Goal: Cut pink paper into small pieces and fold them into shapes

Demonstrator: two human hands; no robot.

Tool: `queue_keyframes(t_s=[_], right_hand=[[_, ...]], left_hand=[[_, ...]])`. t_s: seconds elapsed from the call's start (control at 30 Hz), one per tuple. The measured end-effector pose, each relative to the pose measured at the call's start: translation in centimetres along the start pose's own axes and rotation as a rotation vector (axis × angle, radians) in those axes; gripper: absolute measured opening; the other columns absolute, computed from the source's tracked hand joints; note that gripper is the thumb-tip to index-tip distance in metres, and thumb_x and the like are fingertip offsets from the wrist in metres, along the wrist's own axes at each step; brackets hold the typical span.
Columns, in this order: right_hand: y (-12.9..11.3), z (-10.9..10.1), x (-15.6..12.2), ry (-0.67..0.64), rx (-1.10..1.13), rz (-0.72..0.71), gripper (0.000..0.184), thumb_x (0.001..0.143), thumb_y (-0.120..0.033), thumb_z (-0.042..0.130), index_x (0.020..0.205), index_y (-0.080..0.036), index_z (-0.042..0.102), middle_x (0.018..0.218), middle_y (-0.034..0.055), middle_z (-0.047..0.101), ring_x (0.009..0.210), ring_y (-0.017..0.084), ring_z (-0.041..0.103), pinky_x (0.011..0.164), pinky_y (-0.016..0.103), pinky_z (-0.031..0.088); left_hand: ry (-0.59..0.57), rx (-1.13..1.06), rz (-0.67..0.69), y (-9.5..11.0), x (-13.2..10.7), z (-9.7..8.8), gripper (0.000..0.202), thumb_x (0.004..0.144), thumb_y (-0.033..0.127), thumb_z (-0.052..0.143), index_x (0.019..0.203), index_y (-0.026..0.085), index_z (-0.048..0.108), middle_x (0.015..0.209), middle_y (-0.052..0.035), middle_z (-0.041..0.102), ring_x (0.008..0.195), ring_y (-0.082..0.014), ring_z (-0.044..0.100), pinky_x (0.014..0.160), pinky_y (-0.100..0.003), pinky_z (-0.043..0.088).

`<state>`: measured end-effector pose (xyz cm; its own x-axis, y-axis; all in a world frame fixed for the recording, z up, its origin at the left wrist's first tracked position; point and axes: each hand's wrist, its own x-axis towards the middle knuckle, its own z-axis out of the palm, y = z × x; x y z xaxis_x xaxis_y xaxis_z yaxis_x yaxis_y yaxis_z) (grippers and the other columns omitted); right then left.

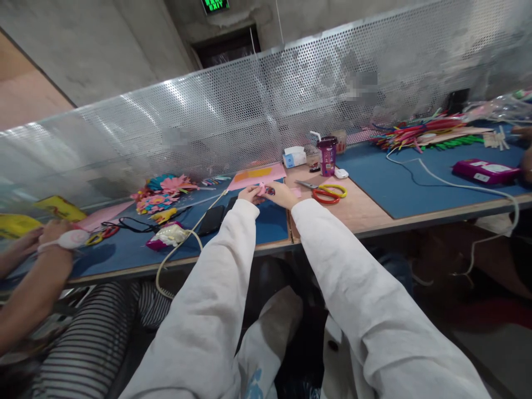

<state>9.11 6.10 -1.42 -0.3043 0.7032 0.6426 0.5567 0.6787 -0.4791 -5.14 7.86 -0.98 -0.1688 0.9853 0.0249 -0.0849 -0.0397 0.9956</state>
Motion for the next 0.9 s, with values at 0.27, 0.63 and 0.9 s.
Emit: queue_keyframes(t_s=[0.27,0.63,0.9], right_hand=[[0.19,-0.07,0.26,-0.007,-0.048,0.006,0.024,0.077,-0.017,0.061,0.1,-0.009,0.066,0.095,0.0134,0.068,0.087,0.02,0.062,0.079,0.03,0.045],[0.24,-0.02,-0.21,-0.014,-0.042,-0.037,0.024,0.083,-0.03,0.055,0.094,-0.012,0.068,0.087,0.0097,0.068,0.075,0.017,0.059,0.07,0.025,0.043],[-0.49,-0.43,-0.05,-0.068,0.038,0.008,0.023,0.08,-0.022,0.059,0.097,-0.01,0.068,0.09,0.0098,0.069,0.078,0.017,0.06,0.072,0.026,0.044]], left_hand=[[-0.117,-0.043,-0.001,-0.21,-0.15,-0.09,0.019,0.07,0.026,0.069,0.076,0.011,0.057,0.06,-0.0035,0.064,0.052,-0.0146,0.062,0.061,-0.031,0.054],[-0.182,-0.002,0.091,-0.55,-0.43,-0.4,0.025,0.064,0.027,0.073,0.073,0.013,0.055,0.067,-0.0021,0.063,0.057,-0.0124,0.06,0.061,-0.031,0.054],[-0.157,0.051,0.094,-0.61,-0.38,-0.57,0.028,0.062,0.031,0.075,0.075,0.014,0.057,0.076,-0.0048,0.066,0.065,-0.0139,0.062,0.07,-0.034,0.053]])
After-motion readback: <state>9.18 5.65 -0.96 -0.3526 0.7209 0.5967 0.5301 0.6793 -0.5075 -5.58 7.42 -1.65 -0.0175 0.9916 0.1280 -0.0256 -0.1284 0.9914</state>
